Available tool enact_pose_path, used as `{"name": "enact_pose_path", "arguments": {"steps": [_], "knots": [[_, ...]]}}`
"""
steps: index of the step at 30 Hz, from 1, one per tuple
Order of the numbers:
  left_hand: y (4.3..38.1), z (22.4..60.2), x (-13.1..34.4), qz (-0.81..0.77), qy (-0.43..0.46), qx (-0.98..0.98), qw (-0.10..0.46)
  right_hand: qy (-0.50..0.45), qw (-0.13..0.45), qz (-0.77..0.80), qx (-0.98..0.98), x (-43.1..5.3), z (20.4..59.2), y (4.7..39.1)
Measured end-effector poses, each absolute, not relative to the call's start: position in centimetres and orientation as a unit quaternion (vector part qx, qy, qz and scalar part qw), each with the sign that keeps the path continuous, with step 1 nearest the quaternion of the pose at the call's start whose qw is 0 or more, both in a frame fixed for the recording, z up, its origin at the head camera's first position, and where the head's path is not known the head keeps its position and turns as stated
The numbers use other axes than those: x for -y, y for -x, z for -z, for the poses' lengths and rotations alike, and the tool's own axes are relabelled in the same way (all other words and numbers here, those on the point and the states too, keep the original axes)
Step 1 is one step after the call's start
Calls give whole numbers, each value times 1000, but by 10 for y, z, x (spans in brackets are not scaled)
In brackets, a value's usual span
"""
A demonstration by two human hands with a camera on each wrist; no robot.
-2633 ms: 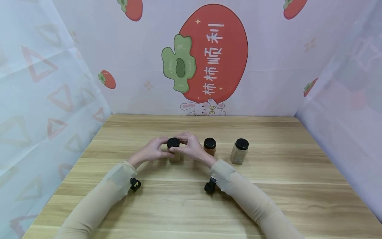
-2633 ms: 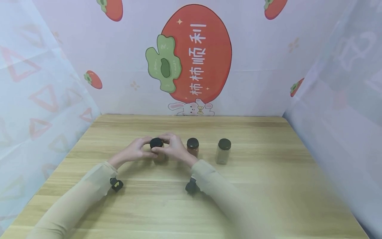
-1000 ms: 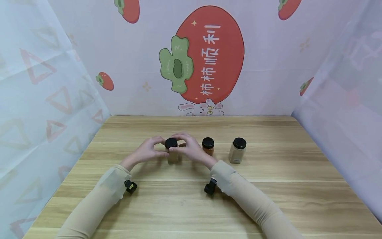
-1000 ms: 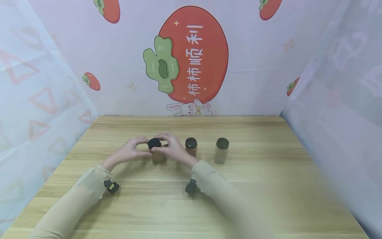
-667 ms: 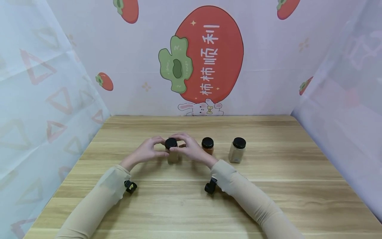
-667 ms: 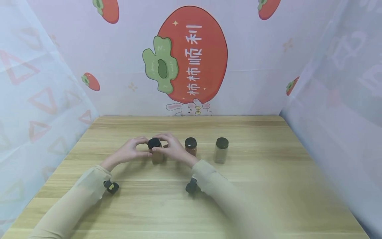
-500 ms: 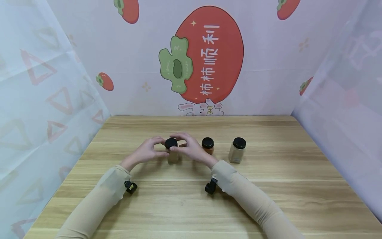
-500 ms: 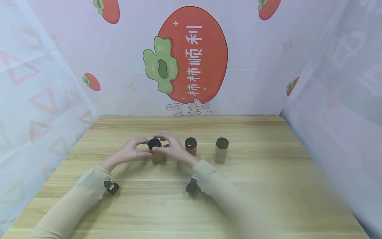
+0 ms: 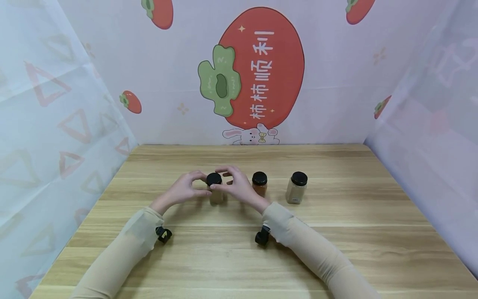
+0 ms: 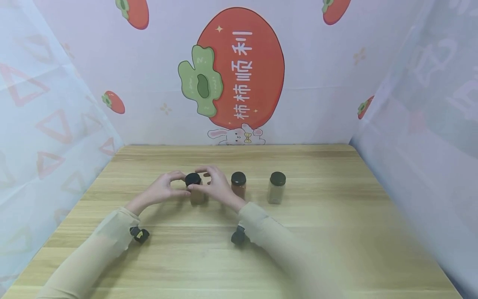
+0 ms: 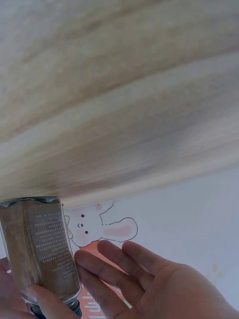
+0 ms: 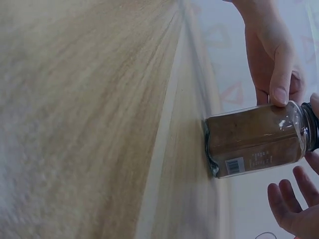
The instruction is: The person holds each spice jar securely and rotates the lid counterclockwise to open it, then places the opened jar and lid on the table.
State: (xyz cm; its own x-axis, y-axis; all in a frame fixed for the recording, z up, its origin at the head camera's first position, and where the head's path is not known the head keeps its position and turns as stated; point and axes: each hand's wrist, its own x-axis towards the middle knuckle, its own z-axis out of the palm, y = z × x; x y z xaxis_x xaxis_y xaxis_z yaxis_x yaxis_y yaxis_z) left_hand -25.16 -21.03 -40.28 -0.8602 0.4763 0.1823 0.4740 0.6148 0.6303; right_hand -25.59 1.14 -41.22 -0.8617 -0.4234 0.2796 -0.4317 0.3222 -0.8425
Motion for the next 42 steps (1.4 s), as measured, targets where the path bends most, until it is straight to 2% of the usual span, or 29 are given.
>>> {"name": "enact_pose_path", "arguments": {"steps": [10, 26, 42], "knots": [[251, 401, 210, -351, -263, -899, 1, -257, 19, -516, 817, -10, 412, 257], [253, 402, 211, -352, -265, -898, 9, -323, -63, -503, 799, -19, 406, 260], [252, 402, 211, -348, -260, -901, 14, -331, -69, -500, 798, -21, 398, 253]]}}
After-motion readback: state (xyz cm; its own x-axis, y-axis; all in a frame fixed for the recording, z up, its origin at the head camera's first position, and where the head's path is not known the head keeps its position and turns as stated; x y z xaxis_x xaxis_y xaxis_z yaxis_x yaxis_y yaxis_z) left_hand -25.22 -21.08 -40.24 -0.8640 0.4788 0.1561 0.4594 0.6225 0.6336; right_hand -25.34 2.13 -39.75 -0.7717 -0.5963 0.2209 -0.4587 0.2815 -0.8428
